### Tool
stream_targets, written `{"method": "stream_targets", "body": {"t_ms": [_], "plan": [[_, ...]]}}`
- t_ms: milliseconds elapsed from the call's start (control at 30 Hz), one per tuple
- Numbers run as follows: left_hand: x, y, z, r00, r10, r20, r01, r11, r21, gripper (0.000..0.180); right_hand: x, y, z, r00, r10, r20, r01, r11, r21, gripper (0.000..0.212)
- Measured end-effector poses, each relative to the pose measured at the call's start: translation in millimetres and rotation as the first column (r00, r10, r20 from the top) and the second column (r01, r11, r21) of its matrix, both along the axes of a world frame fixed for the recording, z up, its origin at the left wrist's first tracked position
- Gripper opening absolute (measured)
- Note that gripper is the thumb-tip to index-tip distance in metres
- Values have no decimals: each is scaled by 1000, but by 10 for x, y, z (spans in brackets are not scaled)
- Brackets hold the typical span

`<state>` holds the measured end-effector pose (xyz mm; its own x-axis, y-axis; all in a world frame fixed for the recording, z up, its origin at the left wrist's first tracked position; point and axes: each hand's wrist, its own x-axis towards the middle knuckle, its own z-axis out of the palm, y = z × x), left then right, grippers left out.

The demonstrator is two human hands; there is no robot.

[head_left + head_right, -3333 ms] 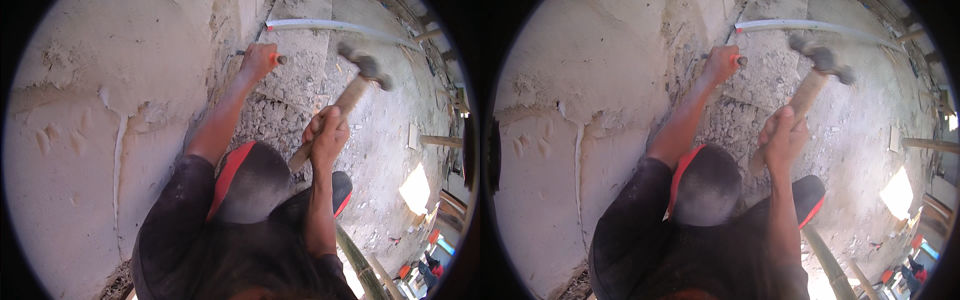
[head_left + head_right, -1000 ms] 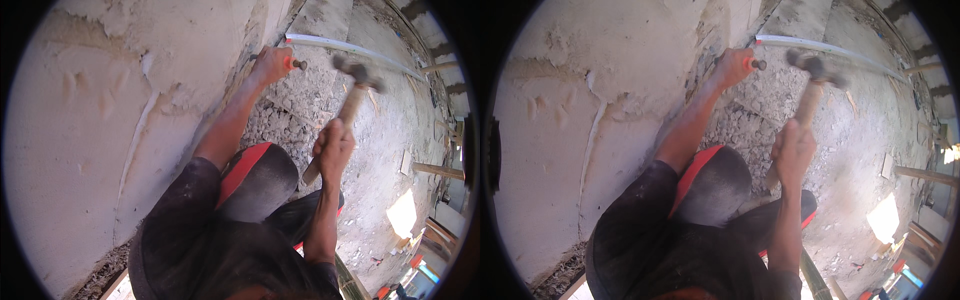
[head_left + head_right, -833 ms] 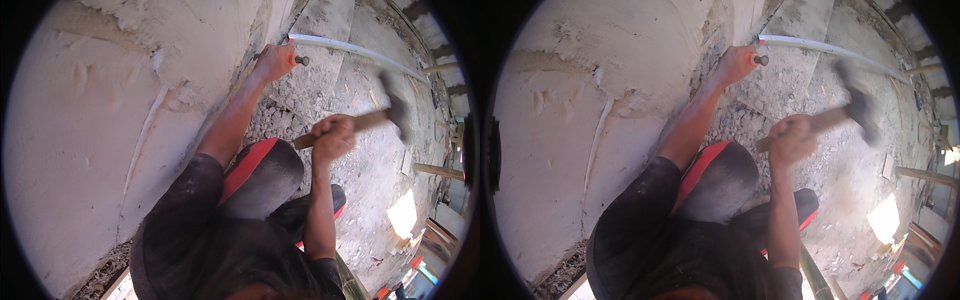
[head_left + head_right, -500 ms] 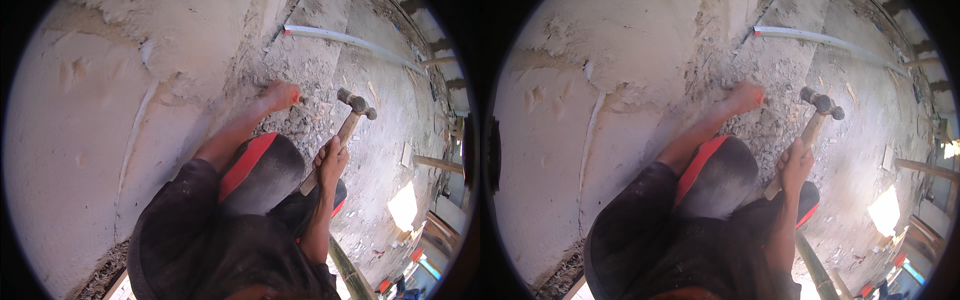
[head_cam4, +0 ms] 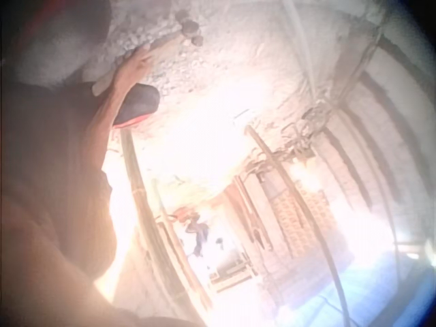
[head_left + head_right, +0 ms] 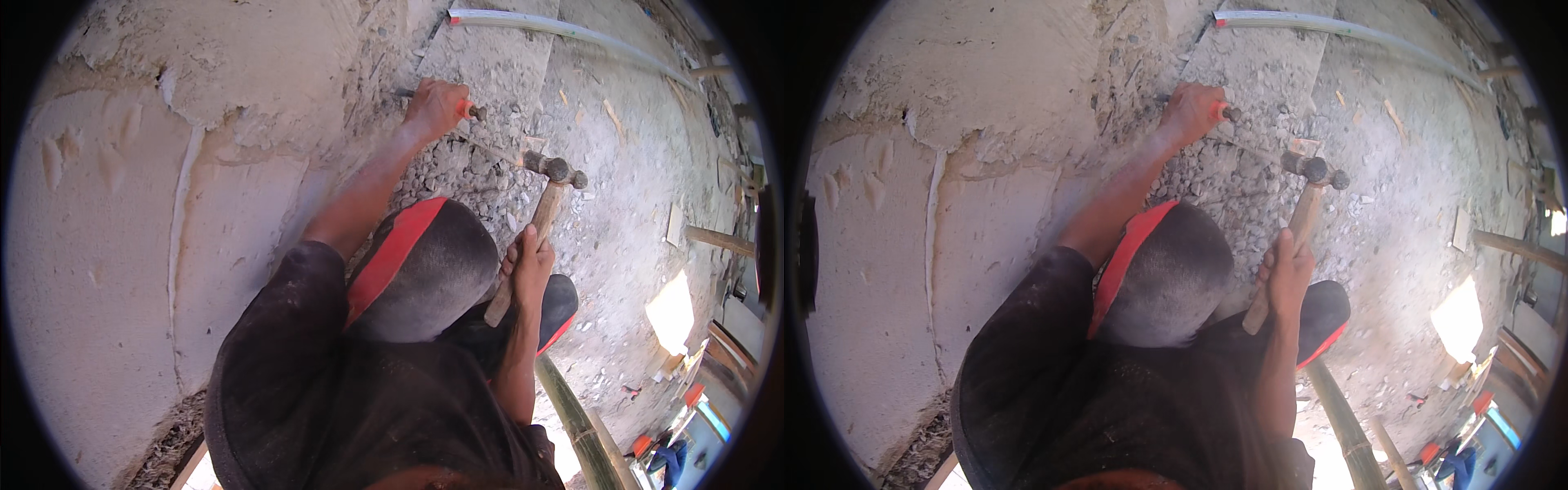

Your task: The person chips away at a concrete block wall using a hammer and a chisel, breaking off small pieces of concrete.

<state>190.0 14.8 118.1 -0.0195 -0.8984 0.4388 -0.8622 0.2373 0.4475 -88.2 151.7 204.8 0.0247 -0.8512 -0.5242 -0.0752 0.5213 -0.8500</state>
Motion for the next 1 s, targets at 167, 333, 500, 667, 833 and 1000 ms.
{"method": "stream_targets", "body": {"t_ms": [167,333,500,667,833,1000], "plan": [[181,-138,148,1000,9,-2,-9,997,80,19,56,-40,114,1000,16,-8,-17,1000,-10,36],[152,-220,208,998,59,-19,-55,981,184,20,25,-144,313,999,-34,6,35,994,-103,34],[232,-327,260,989,141,-51,-129,972,197,20,53,-434,825,988,-144,49,152,937,-314,36],[252,-401,199,971,216,-105,-195,965,178,21,423,-917,1183,883,-311,352,462,714,-526,40],[227,-457,204,965,217,-150,-191,967,169,20,980,-1074,514,991,-130,13,119,860,-497,37],[243,-355,190,978,194,-69,-178,965,194,28,639,-1099,435,969,221,-107,-239,950,-199,37]]}}
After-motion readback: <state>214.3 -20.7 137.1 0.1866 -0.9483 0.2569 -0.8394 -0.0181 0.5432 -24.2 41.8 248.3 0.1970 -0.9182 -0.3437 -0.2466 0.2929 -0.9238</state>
